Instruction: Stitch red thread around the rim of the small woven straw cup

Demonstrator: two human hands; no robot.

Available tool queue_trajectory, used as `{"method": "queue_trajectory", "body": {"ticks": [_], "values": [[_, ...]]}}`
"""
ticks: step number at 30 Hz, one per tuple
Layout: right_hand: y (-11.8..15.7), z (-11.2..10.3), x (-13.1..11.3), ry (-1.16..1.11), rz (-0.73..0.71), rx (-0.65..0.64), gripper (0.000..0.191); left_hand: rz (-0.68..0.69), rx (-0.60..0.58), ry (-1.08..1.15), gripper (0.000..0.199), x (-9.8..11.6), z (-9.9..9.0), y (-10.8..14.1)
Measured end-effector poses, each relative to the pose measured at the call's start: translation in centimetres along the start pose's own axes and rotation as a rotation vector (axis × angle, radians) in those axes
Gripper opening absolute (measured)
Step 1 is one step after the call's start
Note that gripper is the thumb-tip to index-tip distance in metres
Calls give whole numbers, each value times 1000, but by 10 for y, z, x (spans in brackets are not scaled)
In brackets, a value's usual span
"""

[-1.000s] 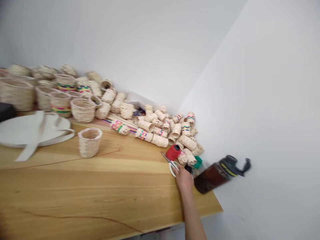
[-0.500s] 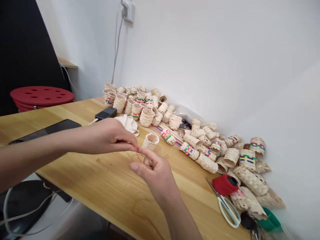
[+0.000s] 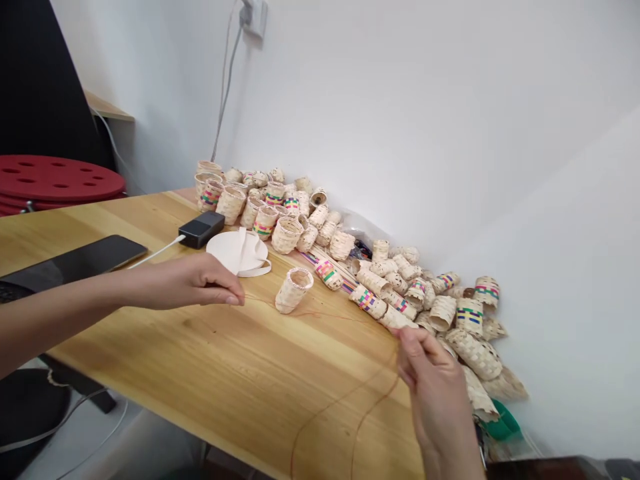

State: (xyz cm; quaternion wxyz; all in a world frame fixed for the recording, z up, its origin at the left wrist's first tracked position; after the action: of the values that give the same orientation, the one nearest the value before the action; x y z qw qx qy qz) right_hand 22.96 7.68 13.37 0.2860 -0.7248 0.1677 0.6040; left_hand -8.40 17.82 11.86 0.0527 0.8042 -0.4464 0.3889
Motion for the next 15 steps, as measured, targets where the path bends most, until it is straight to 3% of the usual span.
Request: {"method": "queue_trajectory", "body": {"ticks": [5,8,12,15], "values": [[-17,-92,16,433,8,317,39,-139,-21,-85,29,-42,-1,31],[-29,-121,27,736,15,342,33,-217,10,-132,29,-60,-10,46],[-45,-137,62,1031,54,272,36,-338,70,-249,28,-93,-21,63],[-45,-116,81,1076,-16,116,37,-348,198,-421,28,-101,-35,71]]}}
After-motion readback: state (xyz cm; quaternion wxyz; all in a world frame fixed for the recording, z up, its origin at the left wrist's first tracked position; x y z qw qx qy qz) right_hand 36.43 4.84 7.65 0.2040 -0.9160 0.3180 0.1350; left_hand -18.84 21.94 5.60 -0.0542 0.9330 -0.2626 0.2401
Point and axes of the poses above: each hand's wrist, its own y-axis away from the middle knuckle, its own z-axis out of the palm, x = y × z, the point moved 10 cm from there along -y, towards the middle knuckle, and after that the axes turned 5 degrees about x, right-handed, at the moved point
